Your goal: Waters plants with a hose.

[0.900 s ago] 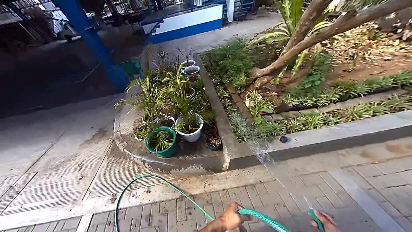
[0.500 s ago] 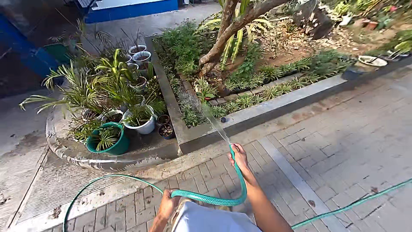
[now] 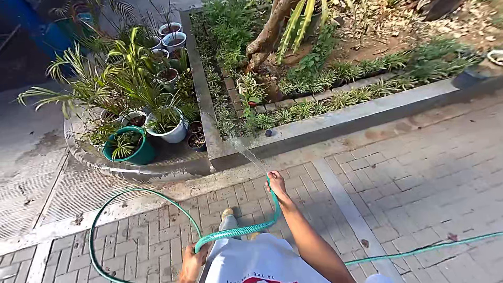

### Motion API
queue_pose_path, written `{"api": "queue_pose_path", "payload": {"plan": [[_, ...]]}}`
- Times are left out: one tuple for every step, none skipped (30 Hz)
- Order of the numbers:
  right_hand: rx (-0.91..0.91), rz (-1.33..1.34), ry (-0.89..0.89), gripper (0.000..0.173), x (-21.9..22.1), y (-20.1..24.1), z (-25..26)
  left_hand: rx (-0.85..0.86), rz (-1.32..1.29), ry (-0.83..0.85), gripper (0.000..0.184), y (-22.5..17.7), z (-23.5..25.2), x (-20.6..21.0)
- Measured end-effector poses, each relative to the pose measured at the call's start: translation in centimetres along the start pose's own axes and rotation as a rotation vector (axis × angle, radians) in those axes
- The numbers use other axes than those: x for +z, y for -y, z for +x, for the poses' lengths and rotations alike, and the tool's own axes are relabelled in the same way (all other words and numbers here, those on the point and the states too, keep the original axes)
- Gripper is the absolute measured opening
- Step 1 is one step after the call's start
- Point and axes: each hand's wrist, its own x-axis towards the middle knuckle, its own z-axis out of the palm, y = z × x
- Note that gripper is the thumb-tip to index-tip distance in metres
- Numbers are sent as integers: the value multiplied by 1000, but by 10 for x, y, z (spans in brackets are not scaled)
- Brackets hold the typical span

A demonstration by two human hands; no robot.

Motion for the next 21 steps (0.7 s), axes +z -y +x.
{"api": "queue_pose_path", "payload": {"plan": [[-9, -4, 2, 33, 1, 3, 6, -9, -8, -6, 33, 1, 2, 2], [-21, -6, 5, 32, 2, 6, 11, -17, -19, -10, 33, 2, 5, 5], [-38, -5, 12, 32, 4, 13, 16, -18, -30, -13, 33, 2, 11, 7], [-61, -5, 18, 33, 6, 22, 21, -15, -36, -13, 32, 1, 18, 10], [-88, -3, 22, 33, 8, 33, 25, -9, -41, -12, 31, -1, 27, 13], [-115, -3, 22, 34, 12, 44, 30, -4, -42, -8, 30, -4, 37, 14], [-136, -6, 21, 34, 16, 56, 38, 3, -45, -3, 29, -7, 48, 15], [-151, -6, 18, 35, 20, 67, 46, 10, -54, 2, 29, -11, 62, 14], [-163, -4, 10, 35, 26, 77, 56, 13, -68, 4, 29, -15, 77, 12], [-175, -3, -2, 35, 33, 87, 67, 18, -83, 2, 29, -21, 93, 9], [-188, 2, -11, 35, 40, 95, 80, 24, -99, -5, 29, -27, 111, 6], [-198, 5, -18, 36, 49, 102, 93, 27, -109, -9, 28, -32, 131, 2], [-198, -2, -20, 37, 58, 108, 106, 27, -114, -5, 26, -37, 150, -3], [-188, -15, -24, 37, 68, 112, 119, 19, -111, 6, 26, -43, 170, -7], [-169, -40, -26, 37, 79, 115, 132, 9, -104, 21, 28, -50, 191, -11], [-138, -74, -26, 37, 92, 119, 146, -2, -99, 38, 30, -58, 212, -14], [-91, -121, -32, 37, 105, 124, 158, -14, -98, 47, 31, -68, 232, -19], [-45, -169, -38, 36, 117, 126, 169, -27, -96, 48, 32, -77, 249, -23], [-6, -208, -46, 35, 128, 128, 177, -33, -93, 47, 33, -85, 263, -28], [17, -228, -58, 35, 139, 133, 185, -33, -87, 41, 34, -94, 278, -36], [21, -231, -67, 35, 151, 141, 193, -31, -80, 31, 35, -102, 293, -44]]}}
